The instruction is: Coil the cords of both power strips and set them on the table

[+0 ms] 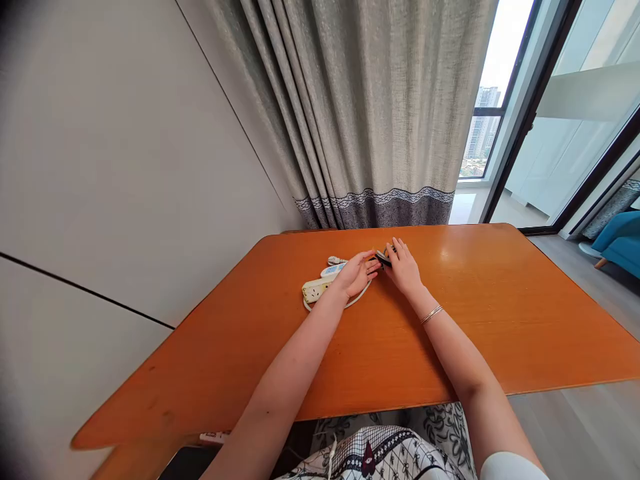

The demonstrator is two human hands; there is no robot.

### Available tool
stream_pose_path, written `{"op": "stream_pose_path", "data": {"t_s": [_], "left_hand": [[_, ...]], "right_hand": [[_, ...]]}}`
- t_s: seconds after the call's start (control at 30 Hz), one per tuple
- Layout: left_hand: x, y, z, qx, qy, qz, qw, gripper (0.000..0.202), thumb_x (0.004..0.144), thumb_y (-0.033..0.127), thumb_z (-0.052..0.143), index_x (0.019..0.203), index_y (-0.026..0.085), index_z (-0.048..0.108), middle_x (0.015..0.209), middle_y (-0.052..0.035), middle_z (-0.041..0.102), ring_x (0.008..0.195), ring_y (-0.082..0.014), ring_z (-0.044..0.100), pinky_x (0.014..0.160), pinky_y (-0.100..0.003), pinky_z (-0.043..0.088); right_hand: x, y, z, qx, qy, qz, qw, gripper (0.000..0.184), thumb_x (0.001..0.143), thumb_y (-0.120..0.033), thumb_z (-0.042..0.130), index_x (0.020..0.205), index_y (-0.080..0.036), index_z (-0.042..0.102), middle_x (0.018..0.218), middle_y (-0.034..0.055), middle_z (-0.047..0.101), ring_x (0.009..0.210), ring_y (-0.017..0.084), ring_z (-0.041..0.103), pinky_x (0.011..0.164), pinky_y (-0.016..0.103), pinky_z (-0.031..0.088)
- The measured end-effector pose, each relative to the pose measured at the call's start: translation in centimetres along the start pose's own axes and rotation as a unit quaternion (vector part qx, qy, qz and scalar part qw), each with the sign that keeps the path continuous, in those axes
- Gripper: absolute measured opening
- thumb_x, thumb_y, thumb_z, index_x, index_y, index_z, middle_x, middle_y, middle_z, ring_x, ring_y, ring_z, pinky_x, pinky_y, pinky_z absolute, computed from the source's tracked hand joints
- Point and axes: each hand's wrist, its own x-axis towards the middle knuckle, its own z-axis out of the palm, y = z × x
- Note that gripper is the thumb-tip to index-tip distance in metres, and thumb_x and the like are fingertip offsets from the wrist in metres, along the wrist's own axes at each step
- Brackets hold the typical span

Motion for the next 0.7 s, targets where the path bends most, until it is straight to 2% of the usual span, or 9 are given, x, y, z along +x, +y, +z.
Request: {"op": "stream_pose_path", "data": {"t_s": [0.2,0.37,0.5,0.6,0.7], "left_hand": [[0.9,-1.9,0.7,0.015,0.051,0.045,0.998,0.029,0.084,0.031,0.053,0.113,0.025,0.052,0.127,-0.0061,0.068,0.123,-0.0196,0.060,0.102,-0.035,0.043],[1.3,-3.0,1.0,0.045,0.073,0.076,0.993,0.041,0.075,0.014,0.058,0.113,0.022,0.045,0.117,-0.0068,0.069,0.109,-0.0177,0.064,0.094,-0.032,0.047],[1.9,-3.6,1.0,0.059,0.079,0.108,0.989,0.053,0.069,0.006,0.063,0.115,0.021,0.041,0.120,-0.0110,0.067,0.104,-0.0180,0.066,0.093,-0.033,0.049],[2.3,-4.1,0.7,0.064,0.084,0.130,0.986,0.060,0.067,0.006,0.069,0.117,0.021,0.042,0.120,-0.0119,0.067,0.107,-0.0195,0.066,0.097,-0.036,0.048],[2.6,-4.7,0.2,0.102,0.094,0.156,0.978,0.062,0.065,0.009,0.077,0.118,0.021,0.046,0.114,-0.0104,0.070,0.108,-0.0217,0.065,0.099,-0.040,0.047]], "right_hand": [[0.2,0.4,-0.7,-0.017,-0.032,0.025,0.999,0.048,0.088,-0.022,0.058,0.136,-0.017,0.057,0.144,0.0173,0.056,0.138,0.032,0.048,0.117,0.052,0.039],[0.1,-0.2,-1.0,-0.003,-0.056,0.050,0.997,0.044,0.090,-0.021,0.054,0.134,-0.018,0.057,0.134,0.0158,0.064,0.125,0.028,0.060,0.108,0.047,0.047],[0.0,-0.8,-1.0,0.007,-0.053,0.074,0.996,0.039,0.093,-0.022,0.050,0.132,-0.017,0.055,0.120,0.0144,0.072,0.106,0.026,0.069,0.093,0.041,0.054],[0.1,-1.4,-1.2,0.055,-0.036,0.120,0.991,0.039,0.093,-0.026,0.052,0.131,-0.020,0.051,0.105,0.0092,0.075,0.089,0.024,0.072,0.081,0.036,0.054],[0.2,-1.6,-1.3,0.136,-0.015,0.188,0.973,0.044,0.086,-0.029,0.060,0.128,-0.022,0.050,0.086,0.0015,0.074,0.074,0.020,0.068,0.075,0.033,0.050]]}}
